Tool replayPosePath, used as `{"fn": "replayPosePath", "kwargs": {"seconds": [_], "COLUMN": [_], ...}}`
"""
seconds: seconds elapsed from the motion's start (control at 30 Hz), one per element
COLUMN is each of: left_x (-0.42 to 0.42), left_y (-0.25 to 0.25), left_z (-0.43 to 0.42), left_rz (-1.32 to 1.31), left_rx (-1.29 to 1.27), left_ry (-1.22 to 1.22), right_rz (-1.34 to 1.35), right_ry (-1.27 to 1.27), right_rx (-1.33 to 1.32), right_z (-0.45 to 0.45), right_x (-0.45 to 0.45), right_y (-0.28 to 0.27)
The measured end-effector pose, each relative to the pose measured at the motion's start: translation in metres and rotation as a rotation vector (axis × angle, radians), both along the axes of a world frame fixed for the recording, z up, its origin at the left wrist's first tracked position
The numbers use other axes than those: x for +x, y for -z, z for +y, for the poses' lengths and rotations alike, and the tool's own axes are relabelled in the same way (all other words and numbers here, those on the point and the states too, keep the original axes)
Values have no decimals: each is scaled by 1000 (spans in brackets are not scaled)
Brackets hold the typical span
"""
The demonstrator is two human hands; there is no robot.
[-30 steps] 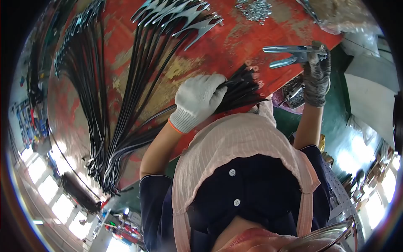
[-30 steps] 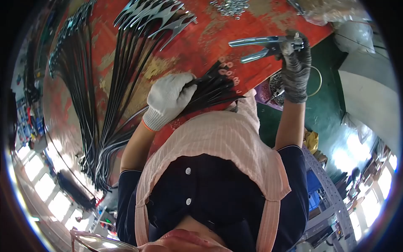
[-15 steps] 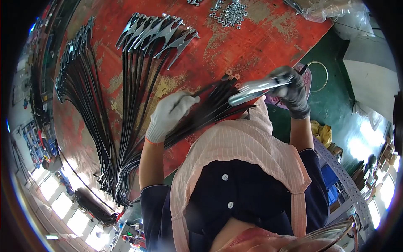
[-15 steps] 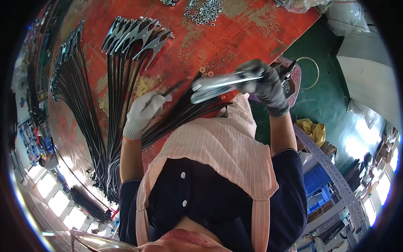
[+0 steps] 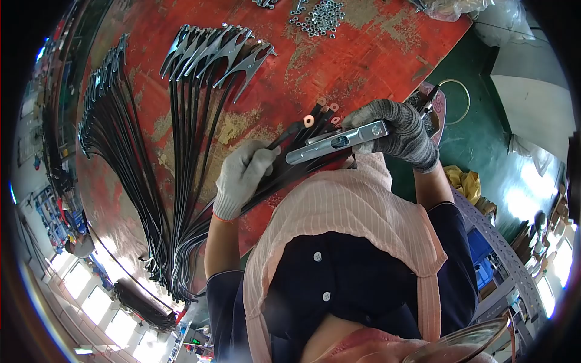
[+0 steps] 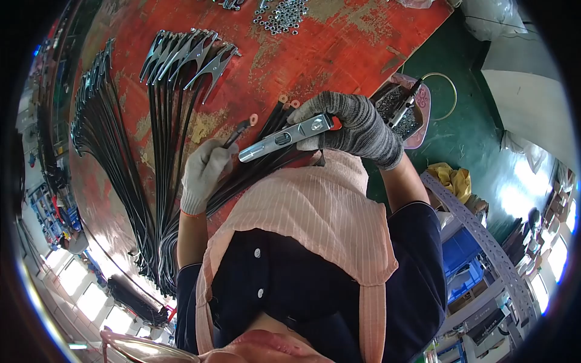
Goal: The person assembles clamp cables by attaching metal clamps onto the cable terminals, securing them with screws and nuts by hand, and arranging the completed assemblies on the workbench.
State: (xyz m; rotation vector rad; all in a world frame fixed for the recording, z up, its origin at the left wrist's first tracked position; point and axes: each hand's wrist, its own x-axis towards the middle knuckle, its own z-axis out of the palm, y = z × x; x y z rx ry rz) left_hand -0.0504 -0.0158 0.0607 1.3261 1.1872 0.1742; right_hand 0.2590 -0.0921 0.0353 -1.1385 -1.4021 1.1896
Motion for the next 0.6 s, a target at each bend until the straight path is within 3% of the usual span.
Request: {"fn": "replayPosePath", "kwargs": {"seconds": [0.1,0.4,0.57,0.6], "left_x": [5,4,7,7], "left_y": [-4,3,-2,-2], "left_z": [-3,-3,-6,-6], "left_rz": [37,-9,-39,-52], "left_rx": [106,97,100,107], "left_ry": [44,75,79,71], "right_rz": [16,-142,-29,110], "right_ry": [-3,-20,-26,-25], "right_rx": [-23,-29,71,112], "right_z": [-1,1,-1,-3], "right_x": [-1,-8,-1,4], "right_y": [2,-14,-12,-6]}}
